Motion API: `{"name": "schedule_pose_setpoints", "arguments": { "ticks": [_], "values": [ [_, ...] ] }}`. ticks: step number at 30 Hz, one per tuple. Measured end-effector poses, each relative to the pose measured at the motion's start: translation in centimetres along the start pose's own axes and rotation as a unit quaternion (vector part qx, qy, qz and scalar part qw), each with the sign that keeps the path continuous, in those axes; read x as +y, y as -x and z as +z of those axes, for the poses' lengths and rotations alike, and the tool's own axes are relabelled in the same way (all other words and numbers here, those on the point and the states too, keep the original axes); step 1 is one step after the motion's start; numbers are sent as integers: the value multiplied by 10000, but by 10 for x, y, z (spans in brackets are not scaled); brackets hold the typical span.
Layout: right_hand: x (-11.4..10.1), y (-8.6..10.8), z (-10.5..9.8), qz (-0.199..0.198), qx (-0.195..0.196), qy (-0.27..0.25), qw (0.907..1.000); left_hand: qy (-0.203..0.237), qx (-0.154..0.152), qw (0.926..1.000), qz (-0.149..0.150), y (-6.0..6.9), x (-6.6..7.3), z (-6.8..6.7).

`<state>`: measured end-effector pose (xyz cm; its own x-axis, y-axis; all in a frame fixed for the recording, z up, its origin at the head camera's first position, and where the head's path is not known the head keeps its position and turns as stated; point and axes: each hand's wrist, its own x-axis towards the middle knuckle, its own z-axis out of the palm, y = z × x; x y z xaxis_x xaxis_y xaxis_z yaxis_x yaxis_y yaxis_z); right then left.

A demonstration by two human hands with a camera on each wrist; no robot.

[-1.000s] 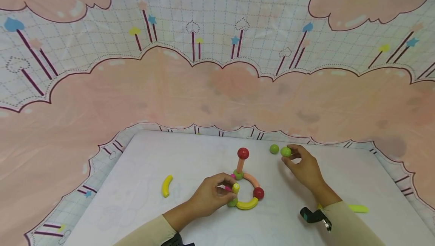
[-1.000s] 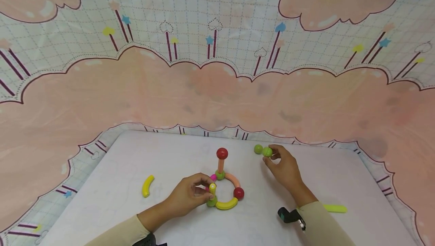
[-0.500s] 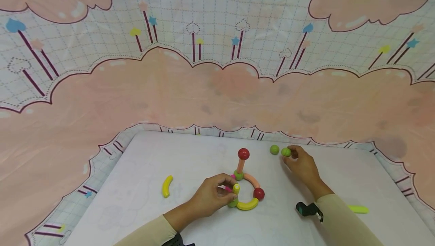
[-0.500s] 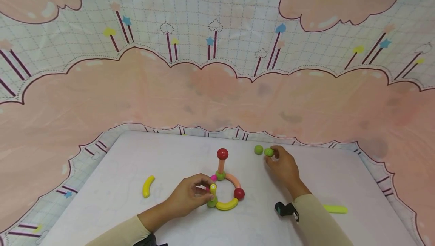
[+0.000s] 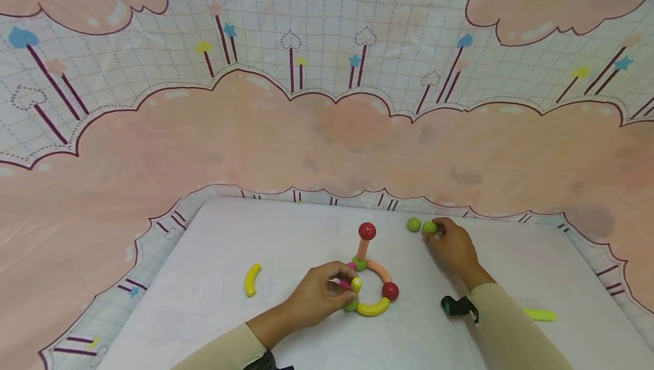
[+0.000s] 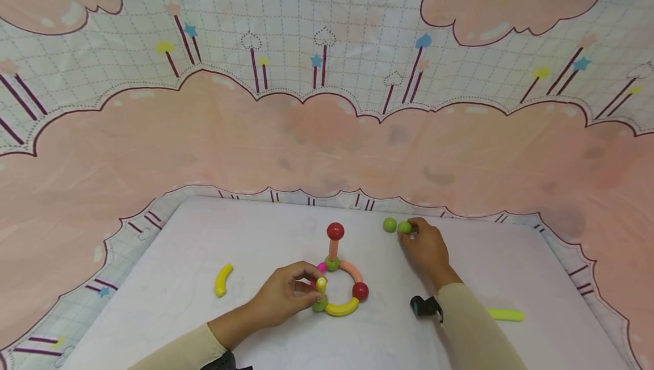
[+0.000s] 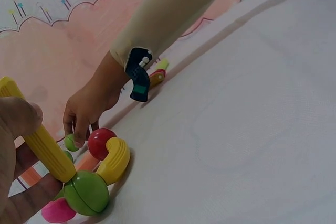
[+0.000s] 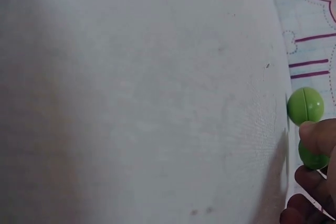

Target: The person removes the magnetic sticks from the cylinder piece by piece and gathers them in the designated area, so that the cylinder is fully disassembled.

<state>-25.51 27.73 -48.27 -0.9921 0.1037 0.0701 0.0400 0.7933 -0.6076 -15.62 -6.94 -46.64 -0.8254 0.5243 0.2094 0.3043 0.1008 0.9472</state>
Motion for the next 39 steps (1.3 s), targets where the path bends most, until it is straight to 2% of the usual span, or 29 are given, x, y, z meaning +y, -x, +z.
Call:
{"name": "schedule_pose_setpoints", "arguments": {
  "ticks": [6, 16, 27, 30, 34, 39],
  "values": [
    [3, -5, 0, -103, 20, 153, 9998, 114, -50, 9999, 0, 0, 2, 1],
    [4, -8, 2, 7, -153, 167, 9997, -17, 36, 10000, 7, 1, 1, 2],
    [-1, -3, -4, 107, -219, 175, 9996, -267, 5, 9993, 269, 2, -3, -1],
    [-5, -1, -8, -30, -169, 122, 9998, -271, -7, 9987, 439, 2, -3, -5],
    [-13, 2, -13, -456, 30, 5, 9990, -357, 121, 9972, 646, 0, -4, -12],
    [-35, 8, -16, -914, 160, -211, 9955, -635, 483, 9959, 423, -7, -4, -20]
  ]
}}
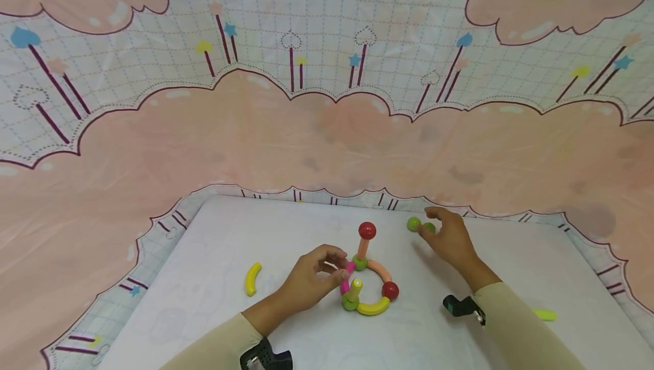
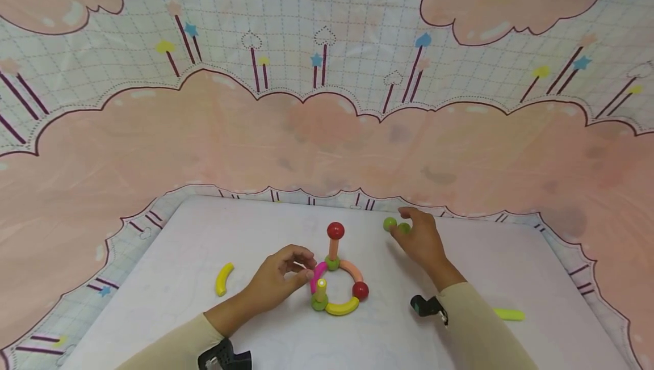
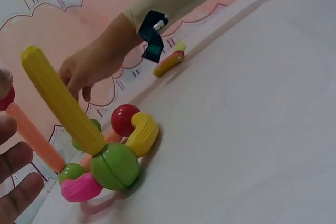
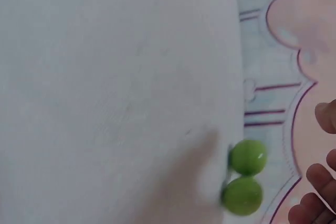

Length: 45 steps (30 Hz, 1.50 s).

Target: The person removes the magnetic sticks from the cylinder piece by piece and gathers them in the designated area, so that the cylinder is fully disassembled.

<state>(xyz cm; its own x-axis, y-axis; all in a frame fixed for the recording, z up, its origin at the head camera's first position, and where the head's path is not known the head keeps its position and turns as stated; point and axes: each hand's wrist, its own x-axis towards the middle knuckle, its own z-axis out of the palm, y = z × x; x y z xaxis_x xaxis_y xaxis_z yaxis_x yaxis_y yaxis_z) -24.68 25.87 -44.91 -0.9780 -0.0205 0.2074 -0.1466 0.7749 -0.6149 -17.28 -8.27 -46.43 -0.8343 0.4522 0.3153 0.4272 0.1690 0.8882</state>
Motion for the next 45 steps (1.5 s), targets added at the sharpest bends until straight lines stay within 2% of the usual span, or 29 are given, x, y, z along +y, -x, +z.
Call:
{"name": "schedule_pose_setpoints", "arguments": {
  "ticks": [9, 18, 23, 31, 45],
  "values": [
    [-45, 9, 0, -525, -220, -244, 9981, -381, 348, 9985, -201, -14, -12, -1],
    [-79, 23, 4, -1140, -337, -505, 9916, -413, 343, 9978, -382, -31, -14, 7],
    [-87, 25, 9, -1504, -626, -722, 9840, -380, 200, 9978, -504, -41, -16, 10],
    [-97, 27, 16, -1766, -894, -851, 9765, -230, -37, 9971, -725, -51, -23, 17],
    [-101, 28, 24, -1706, -866, -1096, 9754, -373, 2, 9976, -581, -59, -23, 21]
  ]
}}
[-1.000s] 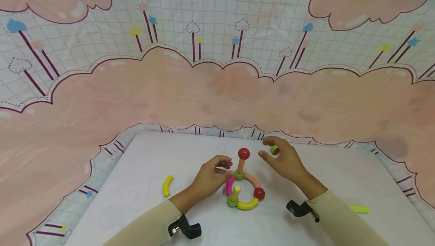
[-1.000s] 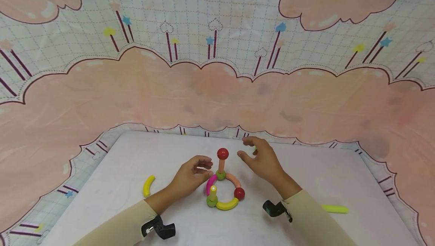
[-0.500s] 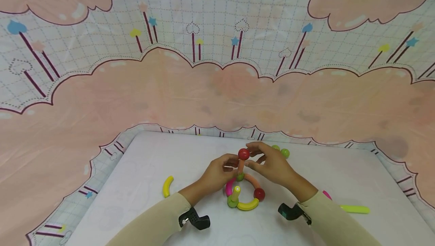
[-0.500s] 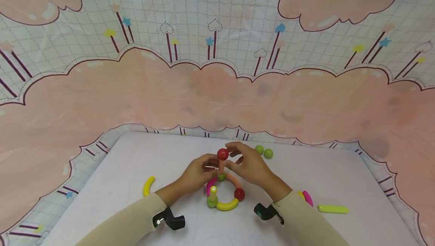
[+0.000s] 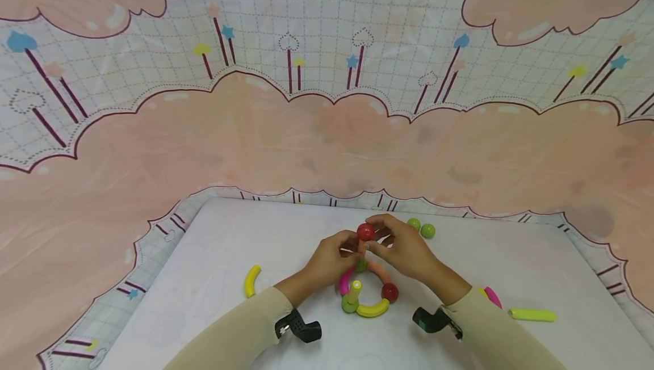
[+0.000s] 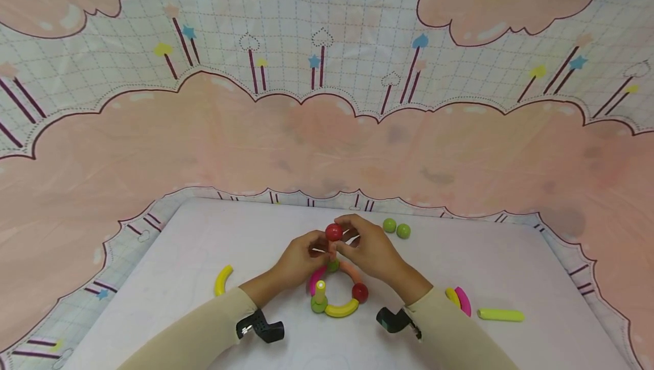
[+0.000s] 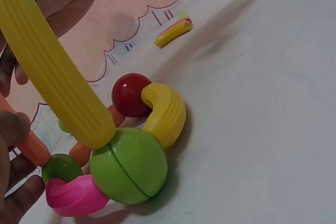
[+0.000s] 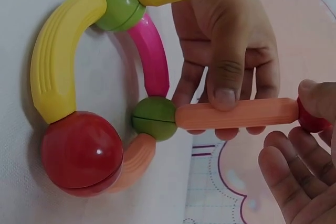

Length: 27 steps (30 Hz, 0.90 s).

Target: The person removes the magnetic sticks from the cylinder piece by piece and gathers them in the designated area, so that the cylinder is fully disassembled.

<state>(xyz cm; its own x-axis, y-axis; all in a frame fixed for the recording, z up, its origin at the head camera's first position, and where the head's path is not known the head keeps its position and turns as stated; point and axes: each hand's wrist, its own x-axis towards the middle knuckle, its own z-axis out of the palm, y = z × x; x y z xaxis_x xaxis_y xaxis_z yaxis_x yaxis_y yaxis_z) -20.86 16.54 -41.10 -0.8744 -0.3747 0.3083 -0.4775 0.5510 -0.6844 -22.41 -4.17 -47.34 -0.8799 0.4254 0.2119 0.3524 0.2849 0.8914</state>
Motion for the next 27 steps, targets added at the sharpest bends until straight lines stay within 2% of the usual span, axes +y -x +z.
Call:
{"name": "schedule_pose_setpoints", "arguments": {
  "ticks": [27],
  "values": [
    [0, 2, 2, 93, -103, -274, 9995, -339, -135, 9993, -4, -1, 0, -1]
  ]
}}
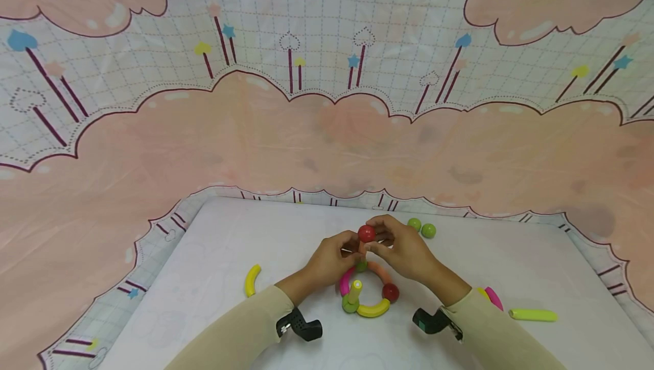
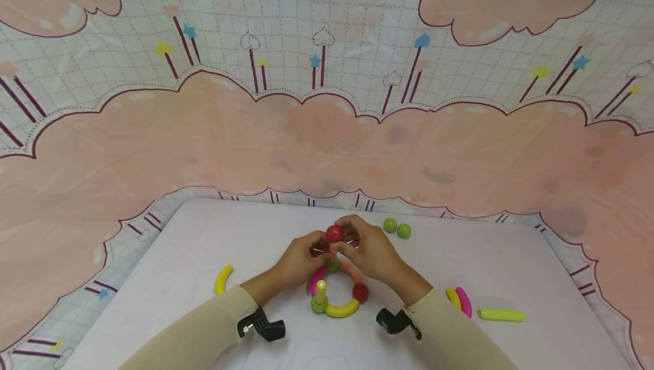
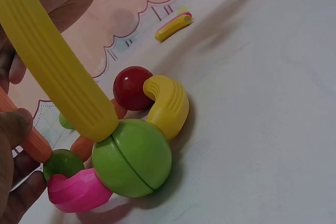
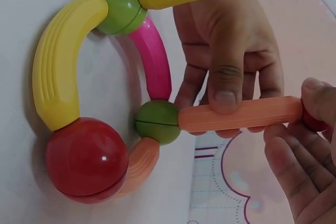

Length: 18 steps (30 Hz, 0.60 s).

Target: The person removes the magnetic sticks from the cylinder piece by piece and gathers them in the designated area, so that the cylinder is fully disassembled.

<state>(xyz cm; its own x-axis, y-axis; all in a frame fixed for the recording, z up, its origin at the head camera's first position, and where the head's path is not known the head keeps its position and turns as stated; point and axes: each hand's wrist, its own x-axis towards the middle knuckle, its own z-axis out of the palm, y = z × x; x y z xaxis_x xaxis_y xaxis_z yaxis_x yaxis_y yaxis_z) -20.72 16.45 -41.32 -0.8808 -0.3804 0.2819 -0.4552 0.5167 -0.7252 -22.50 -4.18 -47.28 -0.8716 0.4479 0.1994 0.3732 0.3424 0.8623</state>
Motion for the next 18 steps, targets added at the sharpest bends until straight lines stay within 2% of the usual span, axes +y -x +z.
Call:
{"name": "schedule_pose_setpoints", "arguments": {
  "ticks": [5, 8, 12, 18],
  "values": [
    [-1, -1, -2, 170, 83, -413, 9990, -42, -10, 10000, -9, 0, 0, 0],
    [-1, -2, -3, 204, 108, -484, 9986, -46, -15, 10000, 22, 0, -1, 0],
    [2, -3, -4, 184, 168, -225, 9994, -61, -26, 10000, 51, 0, -1, 0],
    [13, -4, -8, 412, 487, 456, 9969, -51, -6, 10000, 55, 0, -1, 0]
  ]
}}
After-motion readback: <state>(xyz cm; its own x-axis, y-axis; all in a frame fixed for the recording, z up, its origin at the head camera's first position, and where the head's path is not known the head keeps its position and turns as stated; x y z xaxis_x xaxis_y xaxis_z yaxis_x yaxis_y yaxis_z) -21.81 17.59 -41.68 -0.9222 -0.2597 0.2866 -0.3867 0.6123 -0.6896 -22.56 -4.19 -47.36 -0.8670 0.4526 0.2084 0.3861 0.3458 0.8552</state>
